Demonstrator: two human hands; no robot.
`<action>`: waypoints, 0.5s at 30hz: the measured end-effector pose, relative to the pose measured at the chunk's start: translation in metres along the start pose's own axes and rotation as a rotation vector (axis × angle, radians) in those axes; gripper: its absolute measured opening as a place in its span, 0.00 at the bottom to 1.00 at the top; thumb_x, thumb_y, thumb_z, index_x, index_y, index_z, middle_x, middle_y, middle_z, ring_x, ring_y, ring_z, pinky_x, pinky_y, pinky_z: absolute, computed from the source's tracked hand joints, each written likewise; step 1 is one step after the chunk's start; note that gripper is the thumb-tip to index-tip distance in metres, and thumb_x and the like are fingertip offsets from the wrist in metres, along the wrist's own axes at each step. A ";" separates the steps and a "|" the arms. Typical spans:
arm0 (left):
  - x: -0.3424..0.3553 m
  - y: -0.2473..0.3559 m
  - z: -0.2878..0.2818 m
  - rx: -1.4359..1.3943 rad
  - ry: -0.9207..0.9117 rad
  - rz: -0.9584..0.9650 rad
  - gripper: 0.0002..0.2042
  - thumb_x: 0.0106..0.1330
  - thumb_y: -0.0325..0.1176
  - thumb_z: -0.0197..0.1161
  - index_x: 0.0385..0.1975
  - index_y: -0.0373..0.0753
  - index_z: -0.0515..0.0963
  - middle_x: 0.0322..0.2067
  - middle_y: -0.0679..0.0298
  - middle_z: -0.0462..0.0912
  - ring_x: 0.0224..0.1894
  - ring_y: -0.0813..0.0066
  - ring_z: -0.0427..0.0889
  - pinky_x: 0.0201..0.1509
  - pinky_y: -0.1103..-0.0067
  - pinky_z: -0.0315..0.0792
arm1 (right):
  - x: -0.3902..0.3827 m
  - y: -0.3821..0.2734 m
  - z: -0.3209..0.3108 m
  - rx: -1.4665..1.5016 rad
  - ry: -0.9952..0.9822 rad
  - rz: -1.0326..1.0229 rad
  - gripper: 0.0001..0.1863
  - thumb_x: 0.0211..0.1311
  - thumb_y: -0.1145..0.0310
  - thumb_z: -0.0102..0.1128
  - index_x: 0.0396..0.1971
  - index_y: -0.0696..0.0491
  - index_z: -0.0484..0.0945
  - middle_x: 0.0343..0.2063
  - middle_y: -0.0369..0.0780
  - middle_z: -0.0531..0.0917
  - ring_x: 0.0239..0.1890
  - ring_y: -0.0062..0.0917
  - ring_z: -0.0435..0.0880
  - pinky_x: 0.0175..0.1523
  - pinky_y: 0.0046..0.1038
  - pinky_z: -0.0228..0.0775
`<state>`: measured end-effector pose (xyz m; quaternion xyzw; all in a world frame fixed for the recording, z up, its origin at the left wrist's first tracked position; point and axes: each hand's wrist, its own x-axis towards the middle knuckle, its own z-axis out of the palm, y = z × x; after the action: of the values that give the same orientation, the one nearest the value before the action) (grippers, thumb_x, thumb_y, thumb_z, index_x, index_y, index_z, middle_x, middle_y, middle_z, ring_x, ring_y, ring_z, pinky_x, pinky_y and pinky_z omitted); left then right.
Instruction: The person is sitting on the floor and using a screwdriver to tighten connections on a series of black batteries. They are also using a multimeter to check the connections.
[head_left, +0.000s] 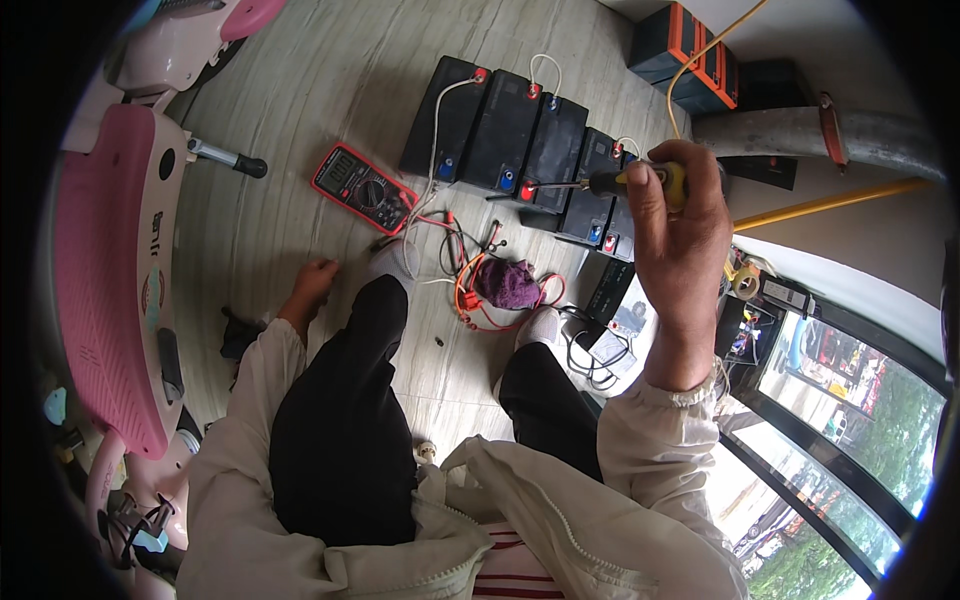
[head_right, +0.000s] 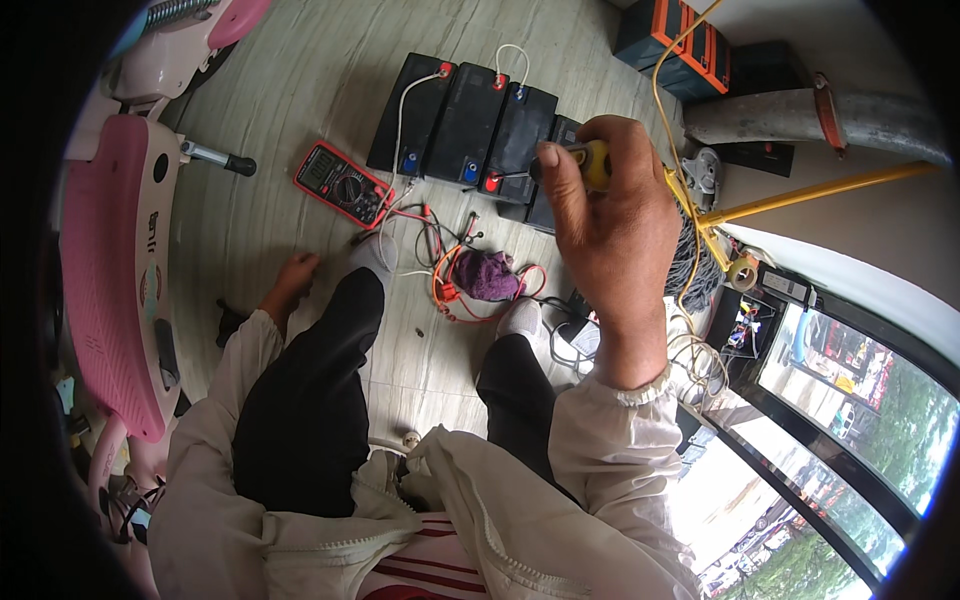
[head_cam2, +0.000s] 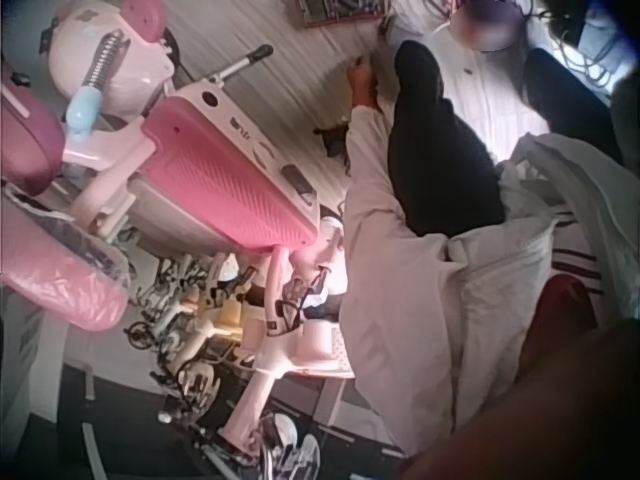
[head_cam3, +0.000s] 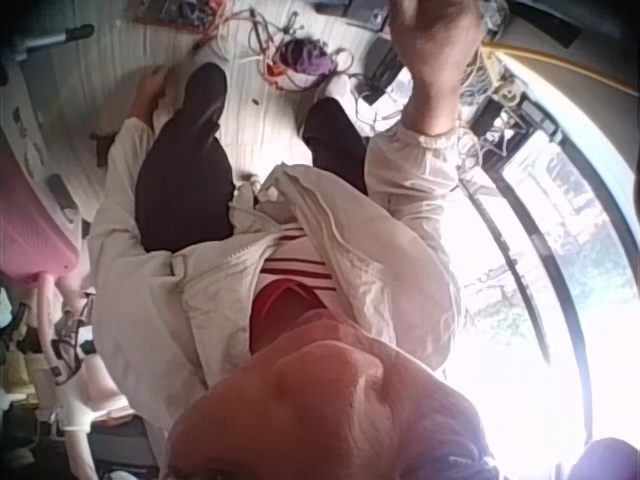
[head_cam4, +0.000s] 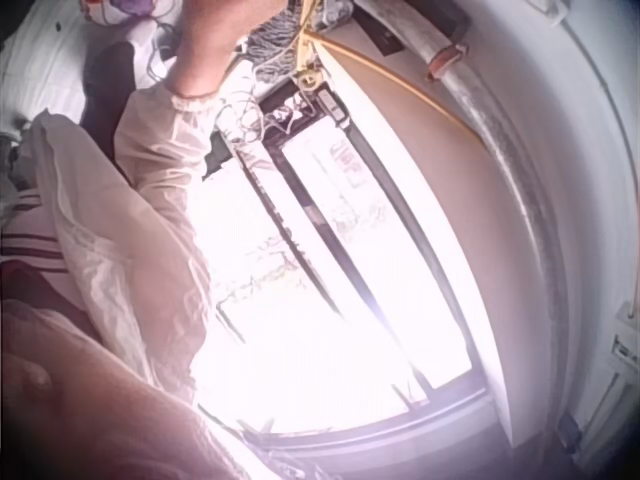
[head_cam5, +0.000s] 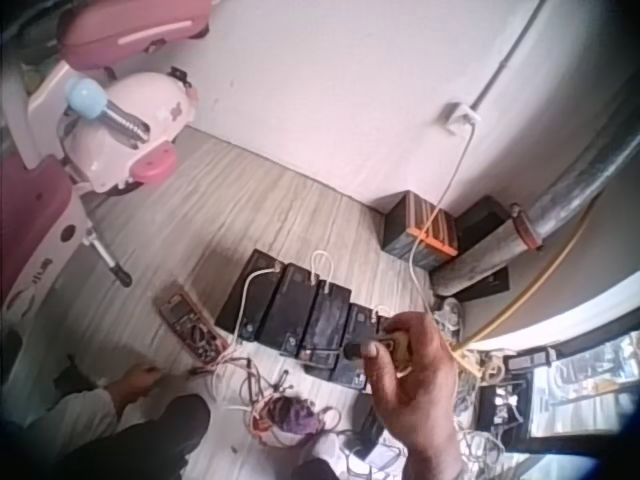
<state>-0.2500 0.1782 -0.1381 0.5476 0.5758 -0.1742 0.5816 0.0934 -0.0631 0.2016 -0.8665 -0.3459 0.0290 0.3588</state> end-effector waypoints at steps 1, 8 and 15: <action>0.000 0.000 0.001 -0.001 0.004 0.003 0.18 0.71 0.46 0.58 0.47 0.37 0.79 0.27 0.67 0.75 0.20 0.78 0.69 0.21 0.75 0.63 | -0.001 -0.002 -0.001 0.055 -0.003 0.032 0.14 0.64 0.70 0.68 0.48 0.54 0.77 0.35 0.42 0.83 0.31 0.25 0.83 0.36 0.26 0.77; -0.002 0.003 0.001 0.004 -0.004 0.017 0.18 0.71 0.46 0.58 0.47 0.37 0.79 0.26 0.68 0.74 0.20 0.78 0.69 0.21 0.76 0.63 | 0.001 -0.007 0.004 0.057 0.006 -0.057 0.11 0.66 0.67 0.66 0.44 0.55 0.78 0.35 0.44 0.83 0.30 0.28 0.83 0.36 0.27 0.77; -0.001 0.000 0.000 0.022 -0.005 0.032 0.18 0.70 0.47 0.59 0.46 0.37 0.80 0.27 0.68 0.75 0.20 0.78 0.69 0.20 0.76 0.63 | -0.001 -0.008 -0.005 0.061 -0.042 -0.077 0.10 0.70 0.69 0.61 0.47 0.56 0.78 0.37 0.44 0.83 0.30 0.28 0.84 0.36 0.27 0.77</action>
<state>-0.2504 0.1781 -0.1373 0.5627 0.5635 -0.1727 0.5797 0.0896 -0.0630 0.2099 -0.8403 -0.3854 0.0441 0.3787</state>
